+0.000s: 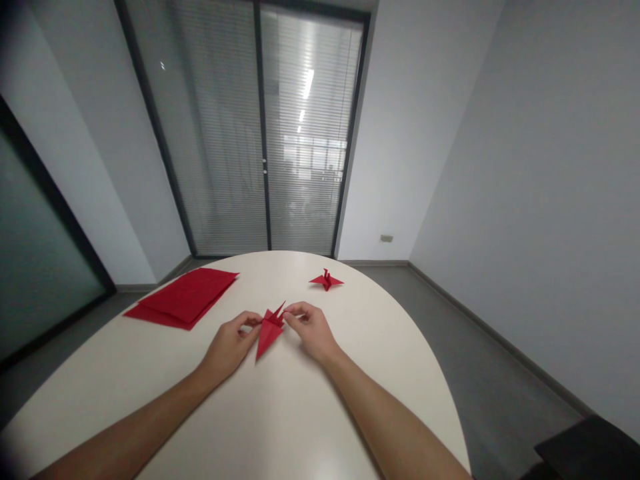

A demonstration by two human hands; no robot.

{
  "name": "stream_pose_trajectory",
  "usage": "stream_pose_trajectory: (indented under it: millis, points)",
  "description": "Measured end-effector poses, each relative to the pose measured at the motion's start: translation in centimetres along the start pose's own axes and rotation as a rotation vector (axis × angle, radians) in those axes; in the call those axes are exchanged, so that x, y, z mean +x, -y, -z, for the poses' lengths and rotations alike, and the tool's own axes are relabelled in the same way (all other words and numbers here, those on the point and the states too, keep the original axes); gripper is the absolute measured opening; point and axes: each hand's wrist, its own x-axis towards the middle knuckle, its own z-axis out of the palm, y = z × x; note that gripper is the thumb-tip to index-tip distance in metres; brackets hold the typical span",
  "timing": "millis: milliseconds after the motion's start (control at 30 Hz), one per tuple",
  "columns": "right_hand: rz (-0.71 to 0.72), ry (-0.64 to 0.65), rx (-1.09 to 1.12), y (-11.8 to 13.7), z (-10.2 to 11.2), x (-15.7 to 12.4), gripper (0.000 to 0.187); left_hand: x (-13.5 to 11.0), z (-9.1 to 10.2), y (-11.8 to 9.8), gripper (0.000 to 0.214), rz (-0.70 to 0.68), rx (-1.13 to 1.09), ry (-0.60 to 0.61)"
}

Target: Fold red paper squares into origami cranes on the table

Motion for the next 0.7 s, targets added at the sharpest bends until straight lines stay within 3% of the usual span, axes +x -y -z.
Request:
stream_pose_trajectory:
  millis: [200, 467, 700]
  points:
    - [0.052, 0.066, 0.0, 0.18, -0.04, -0.09, 0.025, 0.06, -0.18, -0.32, 0.019, 0.024, -0.075, 0.032]
    - [0.088, -0.07, -0.083, 0.56, -0.09, -0.14, 0.017, -0.07, -0.1, -0.58, 0.021, 0.021, -0.088, 0.061]
    - [0.136, -0.083, -0.12, 0.94, -0.08, -0.29, 0.015, -0.12, -0.04, -0.64, 0.021, -0.023, -0.079, 0.079]
